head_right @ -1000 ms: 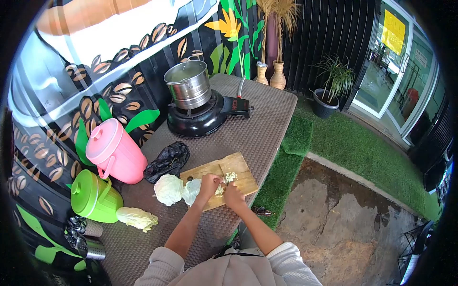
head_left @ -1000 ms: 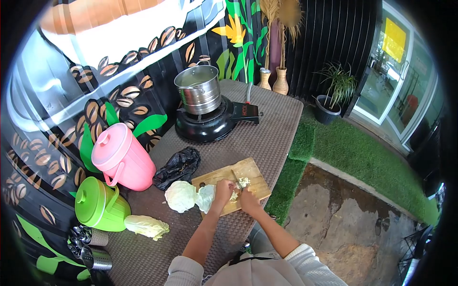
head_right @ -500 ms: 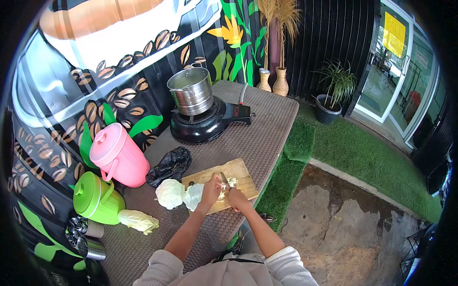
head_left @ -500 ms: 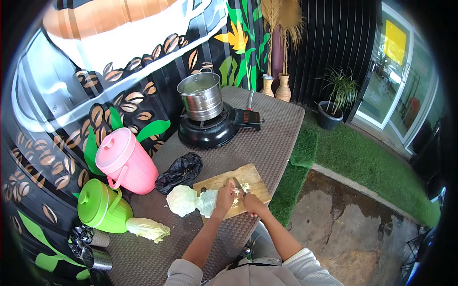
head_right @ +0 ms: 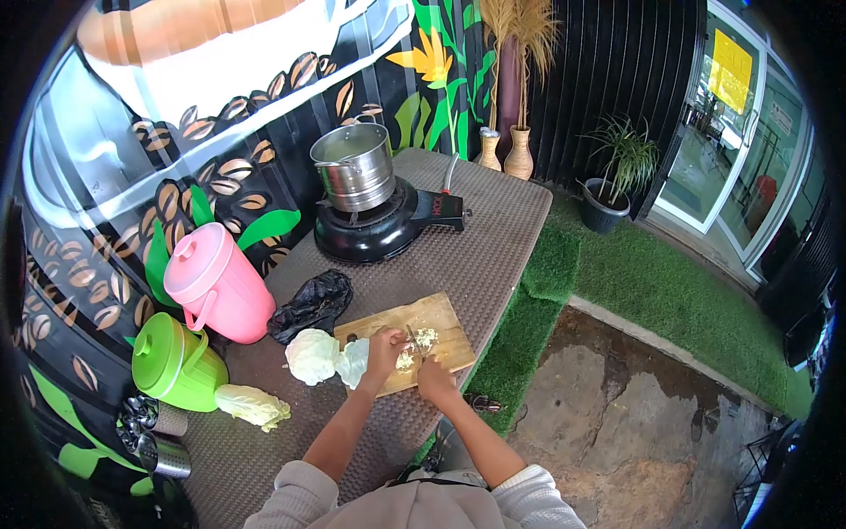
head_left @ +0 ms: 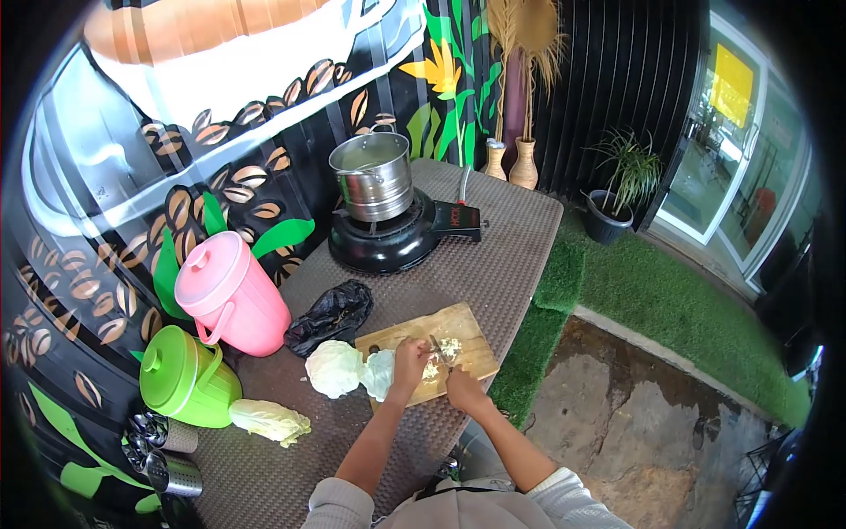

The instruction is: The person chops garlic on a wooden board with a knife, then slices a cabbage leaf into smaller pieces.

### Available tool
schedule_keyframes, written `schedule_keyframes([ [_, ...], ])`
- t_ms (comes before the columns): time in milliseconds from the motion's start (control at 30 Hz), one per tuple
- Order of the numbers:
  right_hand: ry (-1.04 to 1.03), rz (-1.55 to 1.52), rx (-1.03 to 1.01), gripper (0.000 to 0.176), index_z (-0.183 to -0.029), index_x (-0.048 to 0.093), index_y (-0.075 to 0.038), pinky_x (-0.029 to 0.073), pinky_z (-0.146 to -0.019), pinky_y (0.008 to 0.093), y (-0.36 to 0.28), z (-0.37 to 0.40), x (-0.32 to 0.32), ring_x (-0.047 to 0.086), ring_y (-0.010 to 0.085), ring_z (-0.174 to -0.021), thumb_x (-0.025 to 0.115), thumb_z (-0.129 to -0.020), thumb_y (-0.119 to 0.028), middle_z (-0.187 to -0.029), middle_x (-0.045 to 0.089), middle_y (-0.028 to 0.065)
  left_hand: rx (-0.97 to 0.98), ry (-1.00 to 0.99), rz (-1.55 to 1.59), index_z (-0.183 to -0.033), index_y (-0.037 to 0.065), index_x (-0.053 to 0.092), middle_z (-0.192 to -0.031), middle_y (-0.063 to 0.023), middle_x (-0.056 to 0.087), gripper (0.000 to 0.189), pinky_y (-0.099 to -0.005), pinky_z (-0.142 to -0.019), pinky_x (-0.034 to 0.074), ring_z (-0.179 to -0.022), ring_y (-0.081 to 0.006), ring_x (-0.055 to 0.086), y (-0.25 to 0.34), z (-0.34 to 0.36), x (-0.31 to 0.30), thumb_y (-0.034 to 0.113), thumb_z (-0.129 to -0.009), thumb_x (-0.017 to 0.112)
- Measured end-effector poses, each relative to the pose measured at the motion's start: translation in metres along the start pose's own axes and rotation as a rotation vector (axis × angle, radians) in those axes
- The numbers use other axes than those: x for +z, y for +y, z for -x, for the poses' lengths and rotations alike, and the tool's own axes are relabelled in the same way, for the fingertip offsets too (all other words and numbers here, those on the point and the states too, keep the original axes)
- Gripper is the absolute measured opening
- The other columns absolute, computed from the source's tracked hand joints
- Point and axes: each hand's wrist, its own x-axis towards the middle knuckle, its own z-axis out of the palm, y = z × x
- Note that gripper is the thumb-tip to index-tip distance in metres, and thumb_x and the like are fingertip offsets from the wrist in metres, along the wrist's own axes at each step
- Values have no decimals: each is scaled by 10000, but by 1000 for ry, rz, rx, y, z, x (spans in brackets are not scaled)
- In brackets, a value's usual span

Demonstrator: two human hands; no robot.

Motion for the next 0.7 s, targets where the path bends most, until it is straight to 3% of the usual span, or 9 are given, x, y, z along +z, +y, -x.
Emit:
schedule_keyframes([
  [133,13,-55,126,396,-1189,411,77,504,-851,472,-4,1,15,619,414,-1014,505,-868,-134,-1084,616,273,83,-50,-143,-778,6,701,-749,-186,654,64,-374,-659,508,-753,-312,651,-6,-2,1,10,-731,658],
  [267,40,-67,43,391,-1189,410,77,505,-842,477,-3,-22,3,621,411,-1009,502,-874,-136,-1083,613,278,63,-74,-105,-776,6,698,-741,-196,648,73,-390,-663,503,-735,-333,645,-6,-1,0,36,-721,661],
  [400,-29,12,-19,375,-1147,412,80,511,-787,519,-4,-14,-3,637,438,-923,516,-872,-151,-954,634,303,60,-108,-173,-820,-2,703,-744,-179,668,93,-331,-631,519,-689,-273,667,-6,-1,0,23,-739,666],
  [467,97,-31,21,367,-1139,415,81,512,-791,515,-6,-1,10,635,443,-921,523,-862,-134,-938,637,299,68,-117,-154,-818,-1,703,-743,-174,671,94,-325,-634,523,-687,-266,669,3,0,-4,23,-735,665],
  [567,124,-59,58,354,-1125,418,86,516,-788,508,-7,-6,25,635,445,-918,521,-861,-125,-932,634,306,26,-78,-158,-804,9,707,-725,-150,675,84,-315,-627,520,-677,-263,670,1,1,0,36,-728,685],
  [633,104,-16,1,351,-1129,414,85,516,-786,508,-3,-10,17,635,444,-919,510,-869,-131,-924,633,309,20,-36,-149,-728,97,714,-698,-68,675,47,-408,-755,436,-783,-262,612,-19,0,11,79,-700,681],
  [700,22,-30,-46,352,-1149,392,86,513,-785,516,-1,-19,2,634,447,-923,477,-884,-129,-934,627,321,15,-58,-167,-721,108,713,-691,-56,670,44,-413,-781,412,-817,-258,589,-20,1,10,85,-699,683],
])
